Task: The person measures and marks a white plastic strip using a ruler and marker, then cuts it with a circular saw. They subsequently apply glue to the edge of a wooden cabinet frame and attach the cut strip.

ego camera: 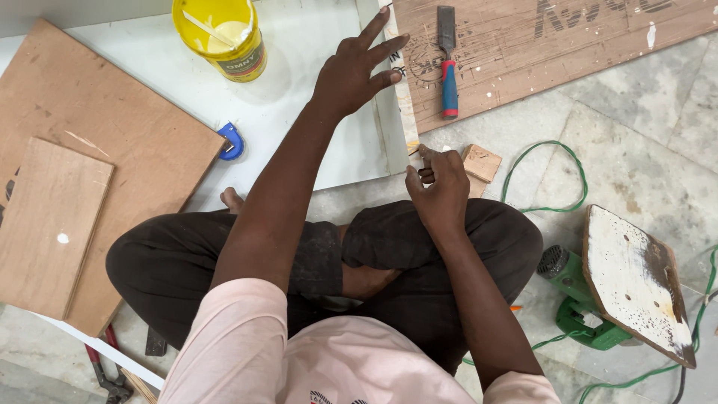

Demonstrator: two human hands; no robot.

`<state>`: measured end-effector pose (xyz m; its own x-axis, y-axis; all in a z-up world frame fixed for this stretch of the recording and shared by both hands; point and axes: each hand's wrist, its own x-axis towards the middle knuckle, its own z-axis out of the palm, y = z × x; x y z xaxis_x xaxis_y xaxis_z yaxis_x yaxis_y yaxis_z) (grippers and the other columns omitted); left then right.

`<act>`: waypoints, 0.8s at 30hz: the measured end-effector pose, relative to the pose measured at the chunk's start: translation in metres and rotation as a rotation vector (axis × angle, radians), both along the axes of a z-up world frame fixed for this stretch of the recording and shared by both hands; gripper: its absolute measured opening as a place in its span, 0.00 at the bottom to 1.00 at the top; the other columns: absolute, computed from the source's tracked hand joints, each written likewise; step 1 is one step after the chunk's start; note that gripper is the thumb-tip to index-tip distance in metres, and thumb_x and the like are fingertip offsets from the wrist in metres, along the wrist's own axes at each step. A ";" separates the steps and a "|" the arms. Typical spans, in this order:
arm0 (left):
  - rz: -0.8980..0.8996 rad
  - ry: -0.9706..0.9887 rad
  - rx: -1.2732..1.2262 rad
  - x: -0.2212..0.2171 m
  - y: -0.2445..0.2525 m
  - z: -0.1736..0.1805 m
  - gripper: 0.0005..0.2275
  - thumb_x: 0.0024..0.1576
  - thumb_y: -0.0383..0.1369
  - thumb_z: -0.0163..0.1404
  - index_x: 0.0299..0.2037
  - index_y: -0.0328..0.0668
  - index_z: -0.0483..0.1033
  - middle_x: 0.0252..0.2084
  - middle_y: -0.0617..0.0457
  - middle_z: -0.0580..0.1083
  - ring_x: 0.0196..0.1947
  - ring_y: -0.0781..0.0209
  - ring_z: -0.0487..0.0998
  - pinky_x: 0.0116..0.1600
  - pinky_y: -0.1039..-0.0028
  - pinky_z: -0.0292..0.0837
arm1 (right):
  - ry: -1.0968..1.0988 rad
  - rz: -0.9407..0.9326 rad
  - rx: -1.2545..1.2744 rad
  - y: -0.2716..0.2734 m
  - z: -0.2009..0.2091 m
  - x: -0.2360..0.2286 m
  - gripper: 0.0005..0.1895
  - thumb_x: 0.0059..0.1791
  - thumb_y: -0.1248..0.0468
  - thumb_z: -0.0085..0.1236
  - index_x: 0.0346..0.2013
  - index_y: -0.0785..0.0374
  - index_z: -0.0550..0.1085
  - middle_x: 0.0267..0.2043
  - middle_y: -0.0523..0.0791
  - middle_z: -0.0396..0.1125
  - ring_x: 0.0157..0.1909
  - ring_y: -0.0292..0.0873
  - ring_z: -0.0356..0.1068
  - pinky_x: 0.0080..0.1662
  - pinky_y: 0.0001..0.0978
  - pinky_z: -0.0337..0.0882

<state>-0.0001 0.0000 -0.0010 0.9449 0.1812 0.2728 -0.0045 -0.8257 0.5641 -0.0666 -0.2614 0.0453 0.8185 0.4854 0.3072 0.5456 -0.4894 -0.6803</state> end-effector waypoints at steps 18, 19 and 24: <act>-0.005 0.008 0.050 -0.004 0.003 0.008 0.27 0.57 0.59 0.53 0.67 0.74 0.69 0.78 0.64 0.50 0.63 0.46 0.69 0.57 0.53 0.74 | 0.015 -0.046 -0.067 0.009 0.008 -0.006 0.26 0.46 0.72 0.64 0.59 0.65 0.74 0.44 0.51 0.65 0.39 0.43 0.72 0.38 0.32 0.75; -0.006 -0.004 0.048 -0.005 0.002 0.011 0.27 0.57 0.59 0.53 0.67 0.74 0.70 0.78 0.64 0.50 0.63 0.46 0.68 0.57 0.52 0.74 | -0.048 -0.043 -0.109 0.011 0.009 -0.007 0.25 0.46 0.71 0.64 0.59 0.63 0.74 0.47 0.52 0.66 0.41 0.45 0.71 0.37 0.33 0.75; -0.028 -0.010 0.061 -0.010 0.008 0.025 0.26 0.56 0.60 0.52 0.65 0.73 0.71 0.76 0.61 0.54 0.67 0.44 0.63 0.60 0.49 0.70 | -0.170 0.002 -0.207 0.014 0.014 -0.010 0.25 0.47 0.70 0.61 0.59 0.59 0.75 0.61 0.51 0.66 0.50 0.50 0.72 0.43 0.38 0.75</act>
